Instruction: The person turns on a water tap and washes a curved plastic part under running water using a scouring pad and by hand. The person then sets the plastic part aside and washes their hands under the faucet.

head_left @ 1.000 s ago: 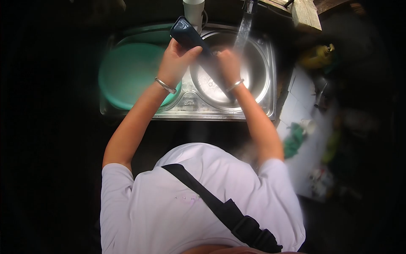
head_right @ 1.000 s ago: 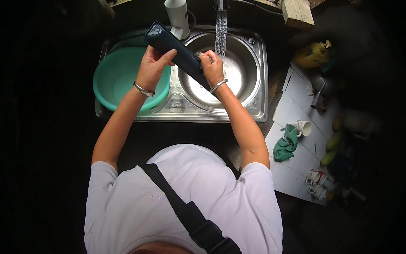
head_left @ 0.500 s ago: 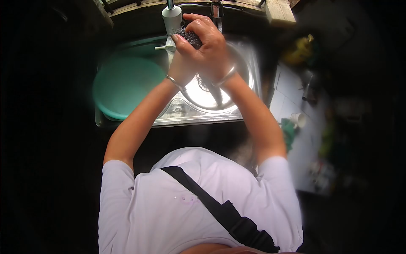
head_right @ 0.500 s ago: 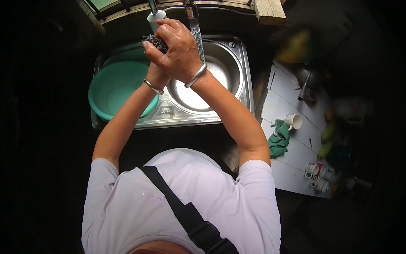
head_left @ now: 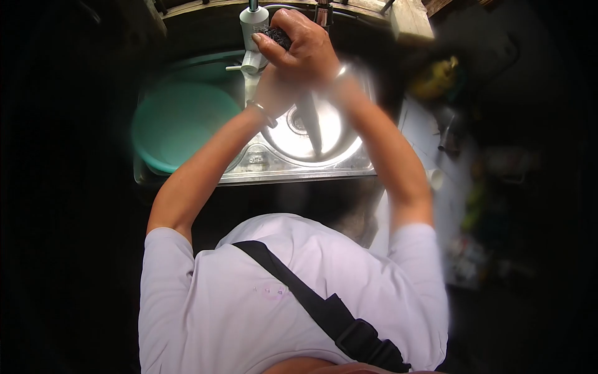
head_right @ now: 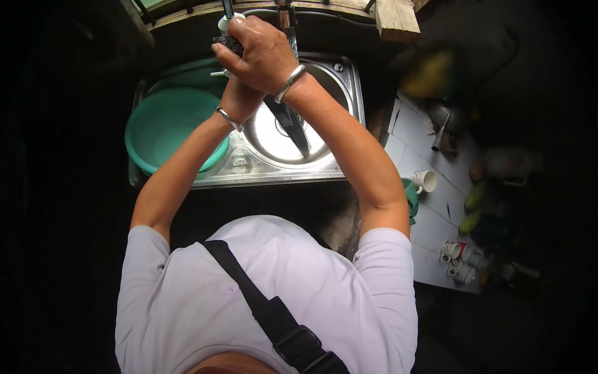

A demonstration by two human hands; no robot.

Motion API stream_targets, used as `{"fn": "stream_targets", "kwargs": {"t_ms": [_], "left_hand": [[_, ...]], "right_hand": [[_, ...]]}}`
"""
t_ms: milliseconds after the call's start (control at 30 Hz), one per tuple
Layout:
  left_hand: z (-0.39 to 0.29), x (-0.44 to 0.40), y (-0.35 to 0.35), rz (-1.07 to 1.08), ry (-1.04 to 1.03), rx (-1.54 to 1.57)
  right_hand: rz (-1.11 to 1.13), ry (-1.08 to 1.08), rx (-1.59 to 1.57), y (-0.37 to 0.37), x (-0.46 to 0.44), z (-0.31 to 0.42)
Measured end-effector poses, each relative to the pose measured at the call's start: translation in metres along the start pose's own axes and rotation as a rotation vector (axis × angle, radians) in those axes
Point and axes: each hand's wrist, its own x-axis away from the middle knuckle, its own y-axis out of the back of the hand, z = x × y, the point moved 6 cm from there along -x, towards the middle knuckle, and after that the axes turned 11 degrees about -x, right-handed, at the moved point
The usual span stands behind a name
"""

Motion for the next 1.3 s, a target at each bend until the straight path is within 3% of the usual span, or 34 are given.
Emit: {"fn": "stream_targets", "kwargs": {"t_ms": [100,233,300,367,467,567,767,933,967,1133,1200,1300], "left_hand": [[0.003,-0.001,-0.006,0.098,0.106,0.023],[0.007,0.002,-0.007,0.035,0.035,-0.054],[0.004,0.000,-0.004,0.005,-0.016,-0.061],[-0.001,0.002,0.000,0.035,0.087,-0.017],[0.002,0.006,0.001,0.035,0.200,0.127],[0.006,0.012,0.004,0.054,0.230,0.225],[0.031,0.017,0.004,0.115,0.258,0.341],[0.028,0.017,0.009,0.144,0.297,0.385],[0.024,0.016,0.009,0.160,0.291,0.354],[0.009,0.011,0.001,0.218,0.274,0.127],[0.006,0.009,-0.009,0.226,0.200,-0.026],[0.015,0.014,-0.037,0.321,0.248,0.227]], "right_hand": [[-0.011,0.015,-0.008,0.000,-0.007,-0.014],[-0.130,-0.232,-0.070,0.004,-0.007,-0.029],[-0.102,-0.336,-0.217,0.005,-0.005,-0.036],[-0.161,-0.362,-0.477,-0.001,-0.003,-0.045],[-0.192,-0.571,-0.283,-0.001,-0.001,-0.060],[-0.298,-0.228,-0.126,-0.009,0.014,-0.093],[-0.427,-0.751,-0.729,-0.021,0.036,-0.083],[-0.411,-0.457,-0.615,-0.002,0.045,-0.068],[-0.363,-0.287,-0.455,0.001,0.042,-0.067],[-0.195,-0.388,-0.423,0.006,0.027,-0.022],[-0.282,-0.368,-0.390,0.014,0.031,-0.023],[-0.376,-0.182,-0.336,0.031,0.032,-0.024]]}}
